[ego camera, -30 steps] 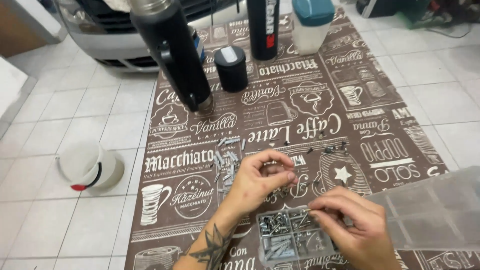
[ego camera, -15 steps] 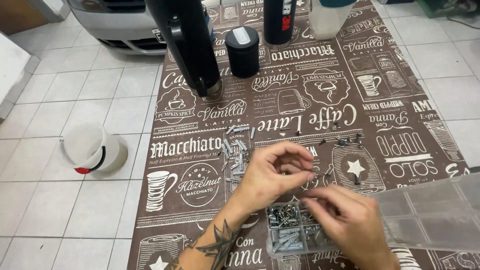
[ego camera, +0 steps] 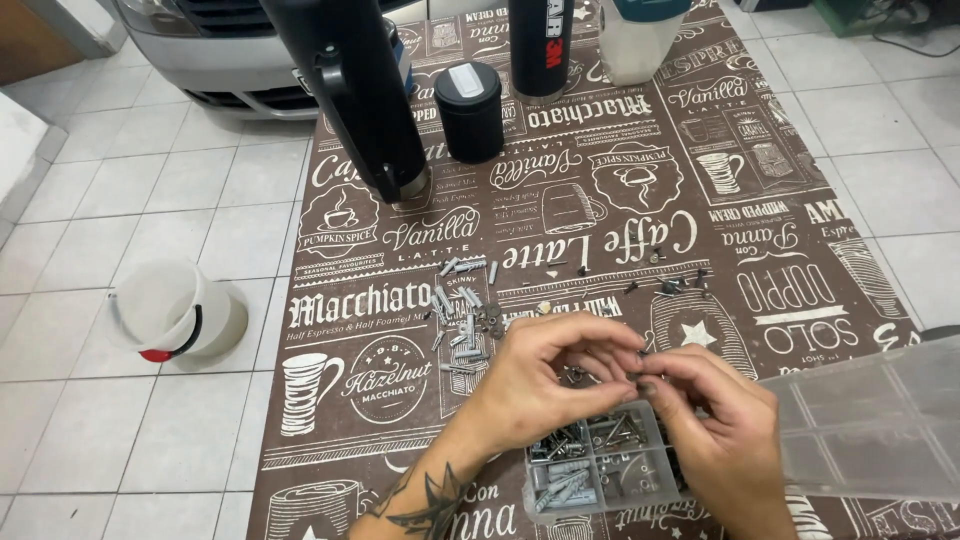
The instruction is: The person sorts small metal screws and fasteners from a clear plastic organizer box onto a table. They pick up individual screws, examine them, and place them into separate piles on the table surface.
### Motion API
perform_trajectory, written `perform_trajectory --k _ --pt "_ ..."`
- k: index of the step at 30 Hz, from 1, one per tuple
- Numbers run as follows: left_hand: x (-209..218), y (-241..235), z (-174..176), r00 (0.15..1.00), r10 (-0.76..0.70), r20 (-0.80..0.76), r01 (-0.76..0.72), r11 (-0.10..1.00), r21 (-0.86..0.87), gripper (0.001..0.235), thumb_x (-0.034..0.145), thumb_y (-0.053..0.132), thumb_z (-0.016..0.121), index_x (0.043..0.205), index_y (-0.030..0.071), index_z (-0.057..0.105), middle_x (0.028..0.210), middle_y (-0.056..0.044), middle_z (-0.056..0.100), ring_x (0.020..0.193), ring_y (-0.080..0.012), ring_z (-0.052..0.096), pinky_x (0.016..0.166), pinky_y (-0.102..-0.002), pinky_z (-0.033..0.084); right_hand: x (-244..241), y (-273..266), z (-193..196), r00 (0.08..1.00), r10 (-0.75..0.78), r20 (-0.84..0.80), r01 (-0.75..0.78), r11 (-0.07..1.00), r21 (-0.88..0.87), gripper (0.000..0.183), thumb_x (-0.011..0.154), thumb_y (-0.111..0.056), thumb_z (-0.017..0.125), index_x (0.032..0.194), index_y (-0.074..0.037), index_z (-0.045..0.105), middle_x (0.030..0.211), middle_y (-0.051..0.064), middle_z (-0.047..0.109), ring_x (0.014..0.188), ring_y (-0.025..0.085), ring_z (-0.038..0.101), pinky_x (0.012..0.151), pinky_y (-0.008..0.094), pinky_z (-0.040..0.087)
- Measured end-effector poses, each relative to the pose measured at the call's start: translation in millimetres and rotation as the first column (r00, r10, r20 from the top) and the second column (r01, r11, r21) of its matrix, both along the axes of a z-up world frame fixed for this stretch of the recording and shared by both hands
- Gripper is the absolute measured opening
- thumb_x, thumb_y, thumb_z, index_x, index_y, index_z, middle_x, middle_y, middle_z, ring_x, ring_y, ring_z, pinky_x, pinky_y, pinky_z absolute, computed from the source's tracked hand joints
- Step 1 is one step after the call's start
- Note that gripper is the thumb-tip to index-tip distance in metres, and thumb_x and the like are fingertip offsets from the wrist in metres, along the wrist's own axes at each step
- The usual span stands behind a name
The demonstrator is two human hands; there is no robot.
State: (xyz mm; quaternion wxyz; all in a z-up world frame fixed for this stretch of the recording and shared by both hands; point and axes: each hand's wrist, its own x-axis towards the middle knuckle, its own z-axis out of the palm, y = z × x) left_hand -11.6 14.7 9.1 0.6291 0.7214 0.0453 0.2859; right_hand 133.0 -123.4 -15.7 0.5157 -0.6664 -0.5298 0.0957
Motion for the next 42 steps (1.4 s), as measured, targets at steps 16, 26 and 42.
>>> perform_trajectory --k 16,26,42 --pt "-2 -1 -9 0.938 -0.275 0.209 0.344 0.791 -0.505 0.029 0.102 -0.012 0.055 0.131 -0.011 0.057 0.124 -0.028 0.066 0.11 -0.0387 0.071 0.092 -0.035 0.064 4 -7 -6 0.967 0.088 -0.24 -0.09 0.996 0.005 0.016 0.095 -0.001 0.06 0.106 -0.001 0.071 0.086 0.007 0.071 0.048 0.01 0.055 0.041 0.021 0.048" --pt "-4 -3 -3 0.955 -0.259 0.145 0.297 0.844 -0.447 0.03 0.095 -0.007 0.071 0.123 -0.004 0.063 0.111 -0.021 0.072 0.1 -0.029 0.075 0.094 -0.033 0.066 8 -13 -20 0.911 0.053 -0.41 -0.056 0.998 0.005 0.013 0.089 0.006 0.066 0.102 0.004 0.068 0.096 0.012 0.071 0.05 0.012 0.059 0.04 0.022 0.05" --pt "-2 -5 -4 0.925 -0.28 0.257 0.378 0.751 -0.541 0.026 0.102 -0.006 0.061 0.127 -0.011 0.058 0.116 -0.028 0.069 0.105 -0.0369 0.073 0.088 -0.034 0.066 10 -19 -7 0.83 0.213 -0.516 -0.183 0.977 0.109 0.019 0.1 -0.018 0.06 0.105 -0.001 0.065 0.071 0.005 0.058 0.046 0.008 0.05 0.038 0.02 0.04"
